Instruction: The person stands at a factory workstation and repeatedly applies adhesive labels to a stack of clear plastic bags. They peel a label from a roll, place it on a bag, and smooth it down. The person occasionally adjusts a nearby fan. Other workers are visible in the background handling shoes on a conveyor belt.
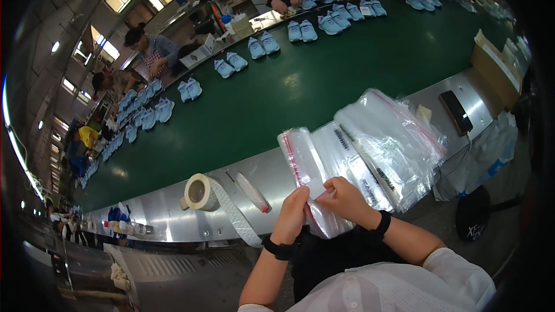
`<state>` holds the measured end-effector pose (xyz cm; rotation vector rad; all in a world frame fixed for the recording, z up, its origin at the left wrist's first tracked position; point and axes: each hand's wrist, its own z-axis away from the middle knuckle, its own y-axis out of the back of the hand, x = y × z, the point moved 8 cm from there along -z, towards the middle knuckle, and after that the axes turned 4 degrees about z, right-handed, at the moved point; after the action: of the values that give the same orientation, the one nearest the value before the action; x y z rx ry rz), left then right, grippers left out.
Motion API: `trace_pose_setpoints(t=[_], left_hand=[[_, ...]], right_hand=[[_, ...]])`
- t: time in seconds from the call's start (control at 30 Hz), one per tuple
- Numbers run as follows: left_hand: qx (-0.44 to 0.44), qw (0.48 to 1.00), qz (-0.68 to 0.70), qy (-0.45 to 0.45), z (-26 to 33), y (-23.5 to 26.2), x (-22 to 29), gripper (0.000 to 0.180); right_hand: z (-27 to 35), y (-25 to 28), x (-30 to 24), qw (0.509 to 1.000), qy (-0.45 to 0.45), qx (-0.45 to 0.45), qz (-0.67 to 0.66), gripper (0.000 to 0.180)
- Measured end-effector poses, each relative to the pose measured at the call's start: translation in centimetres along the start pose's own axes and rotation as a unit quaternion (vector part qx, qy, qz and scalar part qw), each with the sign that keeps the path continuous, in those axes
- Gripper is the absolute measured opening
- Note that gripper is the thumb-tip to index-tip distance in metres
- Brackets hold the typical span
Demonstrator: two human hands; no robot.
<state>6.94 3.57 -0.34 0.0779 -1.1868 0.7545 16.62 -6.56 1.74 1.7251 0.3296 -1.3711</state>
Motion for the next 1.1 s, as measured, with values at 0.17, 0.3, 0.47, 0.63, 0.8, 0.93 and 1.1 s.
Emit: trace_pose_setpoints(t=[0.17,0.3,0.47,0.63,0.8,0.93,1.1], left_hand=[[0.012,0.995,0.091,-0.044,0.2,0.0,-0.5,0.035],[0.006,0.991,0.121,-0.049,0.7,-0.9,-0.1,0.040],[-0.001,0.993,0.088,-0.074,1.2,-1.3,0.5,0.045],[-0.003,0.994,0.082,-0.076,0.8,-1.6,0.0,0.045],[0.014,0.994,0.074,-0.075,1.3,-1.4,0.0,0.045],[0.004,0.995,0.063,-0.073,0.8,-2.3,-0.4,0.046],[0.021,0.994,0.078,-0.069,0.0,-1.1,-1.8,0.048]], right_hand=[[-0.9,-0.4,1.1,0.996,-0.040,-0.007,-0.075,0.031],[-1.2,-0.3,1.9,0.997,-0.064,-0.002,-0.040,0.029],[-0.6,0.5,-0.5,0.998,0.011,0.050,-0.021,0.023],[-1.3,0.3,1.9,0.998,-0.044,0.032,-0.025,0.027],[-0.5,0.5,0.5,0.998,-0.037,0.022,-0.039,0.026],[-0.5,0.6,0.4,0.999,0.004,0.054,0.002,0.026],[-1.0,0.6,2.5,0.995,-0.029,0.063,-0.065,0.021]])
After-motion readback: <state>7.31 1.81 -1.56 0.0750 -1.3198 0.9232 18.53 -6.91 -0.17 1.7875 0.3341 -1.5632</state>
